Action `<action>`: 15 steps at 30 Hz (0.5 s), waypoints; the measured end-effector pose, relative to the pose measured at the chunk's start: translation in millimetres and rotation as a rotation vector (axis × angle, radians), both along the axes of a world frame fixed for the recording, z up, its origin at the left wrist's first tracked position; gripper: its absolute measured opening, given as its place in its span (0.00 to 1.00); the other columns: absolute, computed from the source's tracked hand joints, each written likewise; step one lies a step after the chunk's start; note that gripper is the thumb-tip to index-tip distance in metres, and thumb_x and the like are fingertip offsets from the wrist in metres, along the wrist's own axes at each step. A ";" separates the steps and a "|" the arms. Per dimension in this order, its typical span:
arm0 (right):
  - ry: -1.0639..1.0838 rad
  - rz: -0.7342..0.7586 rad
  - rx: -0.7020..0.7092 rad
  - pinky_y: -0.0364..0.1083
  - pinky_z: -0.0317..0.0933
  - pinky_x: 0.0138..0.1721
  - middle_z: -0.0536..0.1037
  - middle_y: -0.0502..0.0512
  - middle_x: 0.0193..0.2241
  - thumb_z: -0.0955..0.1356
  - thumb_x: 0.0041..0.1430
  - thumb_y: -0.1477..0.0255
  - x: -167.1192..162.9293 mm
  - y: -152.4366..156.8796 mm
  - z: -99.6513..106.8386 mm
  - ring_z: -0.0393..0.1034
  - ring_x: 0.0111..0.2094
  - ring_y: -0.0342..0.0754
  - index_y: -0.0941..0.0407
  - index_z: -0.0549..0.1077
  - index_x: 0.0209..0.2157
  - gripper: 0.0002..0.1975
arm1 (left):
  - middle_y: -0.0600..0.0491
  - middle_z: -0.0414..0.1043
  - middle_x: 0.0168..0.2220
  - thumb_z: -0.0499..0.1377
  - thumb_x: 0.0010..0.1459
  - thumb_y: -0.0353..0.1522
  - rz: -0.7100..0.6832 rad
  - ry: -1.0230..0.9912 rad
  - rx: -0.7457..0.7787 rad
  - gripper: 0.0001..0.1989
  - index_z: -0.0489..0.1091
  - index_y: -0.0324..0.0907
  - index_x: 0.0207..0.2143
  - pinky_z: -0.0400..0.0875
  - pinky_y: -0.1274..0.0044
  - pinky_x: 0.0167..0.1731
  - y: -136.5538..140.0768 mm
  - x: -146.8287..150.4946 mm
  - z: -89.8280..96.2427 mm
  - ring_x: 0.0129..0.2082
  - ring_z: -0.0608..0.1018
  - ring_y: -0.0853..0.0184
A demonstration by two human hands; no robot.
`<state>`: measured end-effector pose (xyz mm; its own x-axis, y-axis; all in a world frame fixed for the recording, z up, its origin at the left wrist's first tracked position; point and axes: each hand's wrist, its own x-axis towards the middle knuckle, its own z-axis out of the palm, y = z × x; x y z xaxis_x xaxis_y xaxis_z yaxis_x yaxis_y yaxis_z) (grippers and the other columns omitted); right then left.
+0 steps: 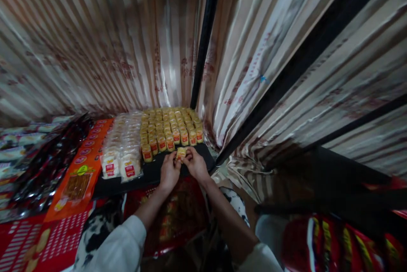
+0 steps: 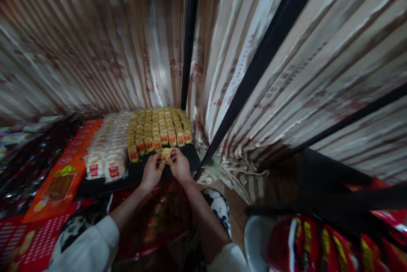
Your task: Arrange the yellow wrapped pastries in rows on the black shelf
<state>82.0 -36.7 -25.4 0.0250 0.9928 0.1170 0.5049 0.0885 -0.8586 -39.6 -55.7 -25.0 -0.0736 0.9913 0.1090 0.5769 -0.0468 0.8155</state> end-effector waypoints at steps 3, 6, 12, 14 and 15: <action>-0.050 -0.078 0.096 0.43 0.64 0.32 0.75 0.53 0.36 0.65 0.52 0.71 -6.8 13.1 -7.6 0.70 0.28 0.43 0.56 0.64 0.47 0.18 | 0.45 0.68 0.44 0.50 0.54 0.28 0.066 -0.023 0.035 0.18 0.64 0.38 0.49 0.69 0.71 0.44 16.6 4.9 -2.4 0.39 0.75 0.66; -0.111 -0.145 0.195 0.46 0.65 0.36 0.75 0.57 0.38 0.63 0.55 0.70 -12.3 22.3 -14.8 0.70 0.32 0.46 0.58 0.64 0.48 0.18 | 0.44 0.69 0.45 0.49 0.54 0.26 0.105 -0.074 0.034 0.20 0.61 0.36 0.50 0.68 0.70 0.47 27.8 7.7 -5.1 0.43 0.74 0.65; -0.203 -0.174 0.318 0.48 0.65 0.40 0.74 0.61 0.40 0.61 0.57 0.71 -17.3 32.7 -25.7 0.68 0.37 0.49 0.59 0.65 0.49 0.17 | 0.44 0.69 0.47 0.47 0.56 0.28 0.089 -0.060 0.030 0.17 0.64 0.36 0.47 0.64 0.69 0.52 36.2 11.5 -10.8 0.48 0.71 0.64; -0.189 -0.170 0.338 0.47 0.65 0.39 0.72 0.62 0.42 0.60 0.58 0.72 -18.7 34.7 -27.1 0.68 0.39 0.49 0.59 0.65 0.49 0.17 | 0.44 0.68 0.47 0.48 0.55 0.27 0.099 -0.052 0.036 0.17 0.64 0.37 0.47 0.65 0.70 0.51 36.3 12.6 -12.4 0.47 0.72 0.65; -0.180 -0.175 0.341 0.47 0.65 0.39 0.72 0.62 0.43 0.60 0.58 0.72 -19.6 35.6 -27.3 0.68 0.39 0.49 0.59 0.65 0.49 0.17 | 0.44 0.67 0.47 0.48 0.54 0.26 0.102 -0.056 0.040 0.19 0.64 0.37 0.48 0.66 0.71 0.51 36.2 13.1 -13.2 0.45 0.72 0.66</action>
